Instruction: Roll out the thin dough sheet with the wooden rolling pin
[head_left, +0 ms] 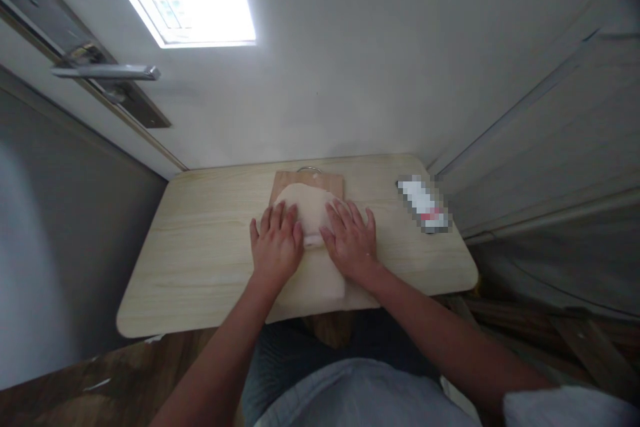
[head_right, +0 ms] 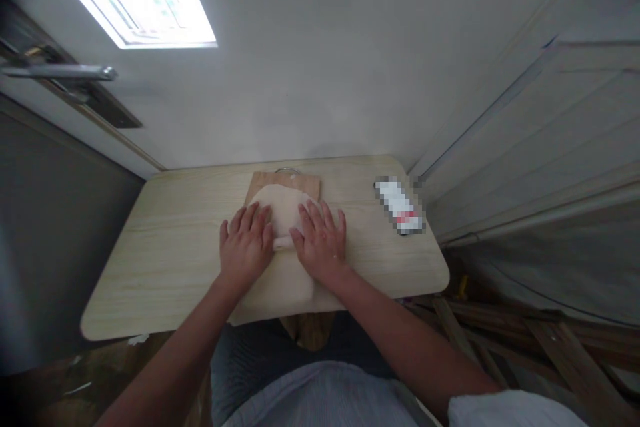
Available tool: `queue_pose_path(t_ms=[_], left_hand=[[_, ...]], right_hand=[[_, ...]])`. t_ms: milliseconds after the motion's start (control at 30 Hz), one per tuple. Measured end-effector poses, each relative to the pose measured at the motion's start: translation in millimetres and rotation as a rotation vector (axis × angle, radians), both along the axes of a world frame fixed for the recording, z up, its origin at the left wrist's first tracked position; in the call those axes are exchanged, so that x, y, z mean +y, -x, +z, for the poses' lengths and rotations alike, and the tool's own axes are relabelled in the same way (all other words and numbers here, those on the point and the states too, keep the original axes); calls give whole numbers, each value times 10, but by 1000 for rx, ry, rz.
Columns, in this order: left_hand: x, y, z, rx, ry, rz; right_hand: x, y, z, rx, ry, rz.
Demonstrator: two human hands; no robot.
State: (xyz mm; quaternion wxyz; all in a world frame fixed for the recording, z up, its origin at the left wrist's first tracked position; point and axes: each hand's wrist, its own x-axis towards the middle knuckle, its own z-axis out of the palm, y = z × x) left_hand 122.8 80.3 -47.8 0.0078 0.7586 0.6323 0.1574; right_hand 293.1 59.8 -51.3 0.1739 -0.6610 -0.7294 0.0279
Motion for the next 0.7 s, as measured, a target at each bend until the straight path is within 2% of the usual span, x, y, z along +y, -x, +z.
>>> queue_pose_path(t_ms=[433,567,700], left_hand=[[441,33,7,-20,53,-14],[320,18,23,-20,1,-11],[53,12,41,-44,-75,-9]], right_hand=[[508,45,-10,5,-1,-39],[400,46,2,8,-18,-47],[100,17,-14,18,-50,-53]])
